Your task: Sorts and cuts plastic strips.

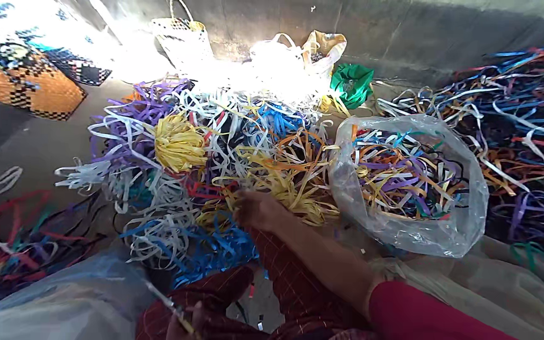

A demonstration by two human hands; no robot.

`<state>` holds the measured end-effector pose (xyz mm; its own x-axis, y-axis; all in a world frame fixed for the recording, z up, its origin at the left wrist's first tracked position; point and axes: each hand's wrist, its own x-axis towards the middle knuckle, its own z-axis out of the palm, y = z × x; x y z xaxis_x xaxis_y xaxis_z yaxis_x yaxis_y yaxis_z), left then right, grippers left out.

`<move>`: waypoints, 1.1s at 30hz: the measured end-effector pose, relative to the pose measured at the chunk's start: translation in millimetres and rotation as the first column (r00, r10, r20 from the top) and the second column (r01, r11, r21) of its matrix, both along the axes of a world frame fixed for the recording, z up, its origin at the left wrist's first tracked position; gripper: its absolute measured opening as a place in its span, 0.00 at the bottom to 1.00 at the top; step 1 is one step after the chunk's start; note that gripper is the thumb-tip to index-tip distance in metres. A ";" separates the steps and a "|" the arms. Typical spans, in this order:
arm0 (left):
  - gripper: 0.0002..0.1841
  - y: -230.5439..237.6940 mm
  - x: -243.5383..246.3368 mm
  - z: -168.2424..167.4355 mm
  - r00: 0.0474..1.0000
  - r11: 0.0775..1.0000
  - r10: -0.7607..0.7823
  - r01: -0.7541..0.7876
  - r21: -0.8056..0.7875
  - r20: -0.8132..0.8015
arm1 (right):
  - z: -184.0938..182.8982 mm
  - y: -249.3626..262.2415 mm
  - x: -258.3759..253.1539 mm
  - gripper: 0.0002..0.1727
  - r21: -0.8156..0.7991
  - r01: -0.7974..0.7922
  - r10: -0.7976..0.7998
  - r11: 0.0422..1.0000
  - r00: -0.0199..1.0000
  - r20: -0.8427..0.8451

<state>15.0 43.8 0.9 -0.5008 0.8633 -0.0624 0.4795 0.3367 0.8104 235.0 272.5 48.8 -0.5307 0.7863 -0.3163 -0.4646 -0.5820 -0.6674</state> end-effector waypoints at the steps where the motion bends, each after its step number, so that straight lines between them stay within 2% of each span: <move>1: 0.23 6.7 5.4 -1.0 0.999 1.000 0.024 -0.024 0.016 -0.022 | -7.1 -18.7 -21.5 0.24 -0.006 -0.077 0.077 0.997 0.996 0.033; 2: 0.22 13.1 9.0 -0.9 0.998 0.999 0.043 -0.042 0.020 -0.049 | -11.8 -33.8 -36.5 0.23 0.029 -0.198 0.191 0.980 0.969 0.154; 3: 0.21 17.9 12.4 3.7 0.997 0.999 0.050 -0.050 -0.005 -0.061 | -13.5 -44.2 -45.5 0.22 0.096 -0.352 0.301 0.931 0.889 0.344; 4: 0.20 19.9 14.9 10.4 0.997 0.997 0.049 -0.053 -0.055 -0.059 | -14.2 -50.6 -51.2 0.22 0.162 -0.521 0.371 0.838 0.763 0.530; 6: 0.21 21.1 15.3 23.7 0.999 0.982 0.018 -0.023 -0.185 -0.029 | -16.8 -57.3 -61.2 0.21 0.239 -0.776 0.376 0.584 0.519 0.767; 7: 0.23 21.2 12.3 27.3 1.000 0.969 -0.014 0.013 -0.248 -0.004 | -18.1 -61.0 -67.2 0.21 0.245 -0.847 0.350 0.472 0.435 0.829; 9: 0.26 21.0 6.5 28.4 0.994 0.934 -0.104 0.105 -0.341 0.019 | -24.6 -69.5 -80.0 0.21 0.205 -0.926 0.313 0.316 0.305 0.899; 12: 0.26 16.4 3.6 23.4 0.980 0.927 -0.197 0.197 -0.318 0.032 | -42.7 -78.8 -93.4 0.22 0.104 -0.975 0.274 0.198 0.157 0.949; 19: 0.23 5.0 1.6 10.2 0.962 0.934 -0.274 0.262 -0.241 -0.017 | -71.8 -84.0 -101.1 0.25 0.150 -0.983 0.168 0.110 0.167 0.971; 33: 0.22 8.2 -1.6 14.7 0.955 0.916 -0.296 0.287 -0.281 0.011 | -66.4 -84.7 -100.4 0.19 0.101 -0.983 0.190 0.156 0.130 0.973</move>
<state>13.4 51.9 15.7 -0.2349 0.9219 -0.3079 0.6141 0.3864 0.6882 134.6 187.7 -17.6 -0.7996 0.3281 -0.5029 0.6001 0.4676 -0.6491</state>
